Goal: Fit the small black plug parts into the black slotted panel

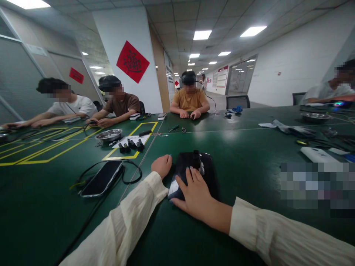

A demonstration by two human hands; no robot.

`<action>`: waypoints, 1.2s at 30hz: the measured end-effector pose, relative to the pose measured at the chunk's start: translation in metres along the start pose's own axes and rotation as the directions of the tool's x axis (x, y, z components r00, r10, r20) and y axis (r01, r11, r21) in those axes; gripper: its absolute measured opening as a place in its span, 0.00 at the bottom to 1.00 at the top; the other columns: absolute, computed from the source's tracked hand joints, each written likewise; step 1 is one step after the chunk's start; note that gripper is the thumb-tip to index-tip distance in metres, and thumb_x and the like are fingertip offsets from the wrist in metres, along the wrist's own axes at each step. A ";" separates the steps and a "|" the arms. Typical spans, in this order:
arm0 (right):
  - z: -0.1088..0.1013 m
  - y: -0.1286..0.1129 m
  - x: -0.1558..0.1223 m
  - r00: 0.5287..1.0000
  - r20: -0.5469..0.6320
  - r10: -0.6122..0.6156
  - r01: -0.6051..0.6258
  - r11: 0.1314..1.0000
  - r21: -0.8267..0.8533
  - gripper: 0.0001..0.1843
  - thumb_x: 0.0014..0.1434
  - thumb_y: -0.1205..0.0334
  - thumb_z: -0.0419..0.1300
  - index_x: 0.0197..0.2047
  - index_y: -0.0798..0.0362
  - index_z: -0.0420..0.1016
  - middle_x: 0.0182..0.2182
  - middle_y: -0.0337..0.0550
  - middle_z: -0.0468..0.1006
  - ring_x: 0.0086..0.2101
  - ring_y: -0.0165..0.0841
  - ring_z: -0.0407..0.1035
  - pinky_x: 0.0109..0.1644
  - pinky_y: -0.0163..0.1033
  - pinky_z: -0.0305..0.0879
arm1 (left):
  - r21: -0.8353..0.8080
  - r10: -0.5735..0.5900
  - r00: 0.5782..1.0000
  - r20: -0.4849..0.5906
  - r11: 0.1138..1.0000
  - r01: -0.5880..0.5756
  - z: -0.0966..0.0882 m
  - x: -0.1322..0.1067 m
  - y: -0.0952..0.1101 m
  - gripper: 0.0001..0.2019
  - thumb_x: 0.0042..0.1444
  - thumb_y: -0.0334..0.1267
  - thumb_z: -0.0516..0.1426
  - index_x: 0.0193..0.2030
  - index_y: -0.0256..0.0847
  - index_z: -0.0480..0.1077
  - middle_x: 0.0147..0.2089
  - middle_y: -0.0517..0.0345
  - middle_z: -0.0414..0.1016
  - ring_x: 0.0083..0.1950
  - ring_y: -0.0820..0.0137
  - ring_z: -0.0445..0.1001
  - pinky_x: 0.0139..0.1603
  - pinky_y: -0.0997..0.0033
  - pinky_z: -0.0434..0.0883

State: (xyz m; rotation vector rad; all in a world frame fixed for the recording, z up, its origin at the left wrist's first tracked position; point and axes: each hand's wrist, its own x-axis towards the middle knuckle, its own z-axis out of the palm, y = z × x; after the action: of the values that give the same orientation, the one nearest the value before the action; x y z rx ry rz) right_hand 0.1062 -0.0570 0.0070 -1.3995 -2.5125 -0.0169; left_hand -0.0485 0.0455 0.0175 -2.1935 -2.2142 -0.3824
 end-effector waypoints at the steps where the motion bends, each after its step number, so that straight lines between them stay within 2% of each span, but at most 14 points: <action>1: 0.001 0.003 0.002 0.999 0.019 -0.028 0.028 1.000 0.010 0.42 0.55 0.35 0.46 0.63 0.55 0.59 0.62 0.62 0.56 0.62 0.56 0.45 0.62 0.57 0.41 | 0.005 0.001 1.000 -0.002 1.000 0.000 0.000 0.000 0.000 0.22 0.63 0.44 0.38 0.32 0.40 0.71 0.38 0.50 0.77 0.39 0.64 0.73 0.29 0.70 0.54; 4: 0.003 0.011 0.010 0.990 0.054 -0.133 0.132 0.991 0.026 0.42 0.54 0.35 0.48 0.64 0.55 0.58 0.62 0.61 0.55 0.62 0.53 0.45 0.63 0.55 0.42 | 0.001 -0.003 1.000 -0.016 1.000 0.003 0.001 0.000 0.000 0.22 0.63 0.44 0.39 0.33 0.40 0.71 0.38 0.49 0.77 0.39 0.64 0.73 0.29 0.70 0.54; 9: -0.001 0.019 0.017 0.957 0.094 -0.276 0.273 0.961 0.045 0.37 0.57 0.40 0.49 0.64 0.53 0.56 0.63 0.60 0.53 0.63 0.50 0.45 0.63 0.54 0.38 | -0.040 -0.058 0.998 -0.030 0.998 0.057 -0.002 0.002 -0.002 0.23 0.62 0.43 0.38 0.31 0.40 0.72 0.36 0.51 0.77 0.36 0.66 0.72 0.28 0.70 0.53; 12: -0.005 0.012 0.015 0.967 0.070 -0.245 0.242 0.969 0.044 0.35 0.58 0.42 0.49 0.65 0.47 0.53 0.64 0.57 0.52 0.63 0.52 0.42 0.62 0.60 0.32 | -0.082 -0.107 0.994 -0.039 0.991 0.103 -0.004 0.002 -0.003 0.25 0.62 0.44 0.38 0.28 0.39 0.72 0.32 0.52 0.75 0.32 0.68 0.71 0.26 0.71 0.52; 14: -0.006 0.005 0.015 0.978 0.049 -0.204 0.202 0.978 0.044 0.33 0.57 0.41 0.48 0.64 0.43 0.56 0.64 0.55 0.53 0.63 0.53 0.42 0.61 0.63 0.30 | -0.129 -0.114 0.991 -0.065 0.986 0.105 -0.004 0.002 -0.004 0.24 0.61 0.45 0.39 0.25 0.39 0.71 0.29 0.53 0.74 0.31 0.69 0.69 0.25 0.72 0.51; 17: -0.008 -0.003 0.018 0.980 0.060 -0.191 0.189 0.982 0.030 0.32 0.56 0.39 0.48 0.59 0.46 0.64 0.62 0.55 0.57 0.63 0.53 0.42 0.61 0.61 0.29 | -0.179 -0.100 0.989 -0.108 0.981 0.079 -0.002 0.002 -0.005 0.24 0.60 0.45 0.40 0.22 0.39 0.68 0.27 0.55 0.72 0.28 0.71 0.66 0.25 0.72 0.49; 20: -0.012 -0.002 0.021 0.980 0.089 -0.177 0.177 0.984 0.008 0.31 0.54 0.42 0.52 0.57 0.48 0.66 0.61 0.56 0.59 0.62 0.52 0.46 0.62 0.59 0.32 | -0.202 -0.095 0.988 -0.124 0.977 0.069 0.000 0.004 -0.008 0.24 0.60 0.46 0.40 0.21 0.39 0.66 0.24 0.56 0.69 0.26 0.72 0.63 0.24 0.71 0.47; 23: -0.016 0.006 0.025 0.991 0.118 -0.055 0.060 0.997 -0.039 0.30 0.53 0.45 0.54 0.57 0.48 0.66 0.60 0.59 0.59 0.60 0.54 0.49 0.60 0.63 0.35 | -0.212 -0.056 0.991 -0.125 0.977 0.028 0.003 0.004 -0.009 0.24 0.59 0.46 0.40 0.18 0.39 0.63 0.21 0.57 0.66 0.24 0.72 0.60 0.24 0.71 0.46; 27: -0.014 0.032 0.039 0.980 0.149 0.130 -0.117 0.989 -0.092 0.30 0.55 0.49 0.52 0.60 0.49 0.63 0.61 0.62 0.56 0.60 0.56 0.49 0.56 0.67 0.41 | -0.219 0.050 0.989 -0.140 0.972 -0.080 0.005 0.002 -0.008 0.23 0.57 0.47 0.41 0.16 0.39 0.58 0.18 0.59 0.60 0.23 0.73 0.59 0.25 0.71 0.46; 31: -0.008 0.078 0.054 0.967 0.173 0.189 -0.164 0.975 -0.149 0.30 0.60 0.49 0.45 0.64 0.49 0.57 0.63 0.61 0.54 0.61 0.52 0.48 0.55 0.64 0.48 | -0.211 0.198 0.962 -0.187 0.949 -0.236 0.006 -0.001 -0.008 0.22 0.57 0.47 0.40 0.15 0.39 0.53 0.17 0.60 0.55 0.22 0.74 0.55 0.26 0.70 0.45; 36: -0.009 0.145 0.059 0.941 0.211 0.263 -0.211 0.947 -0.240 0.29 0.63 0.48 0.41 0.65 0.46 0.52 0.64 0.59 0.51 0.62 0.52 0.46 0.53 0.66 0.50 | -0.262 0.237 0.961 -0.143 0.927 -0.268 0.007 0.001 -0.010 0.22 0.57 0.47 0.39 0.16 0.39 0.52 0.17 0.61 0.55 0.22 0.74 0.55 0.26 0.71 0.47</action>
State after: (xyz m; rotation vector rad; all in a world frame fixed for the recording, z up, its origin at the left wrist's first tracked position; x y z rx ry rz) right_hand 0.2002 0.0688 0.0125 -1.8925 -2.5729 -0.0782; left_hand -0.0568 0.0480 0.0088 -2.4849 -1.8873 -0.8300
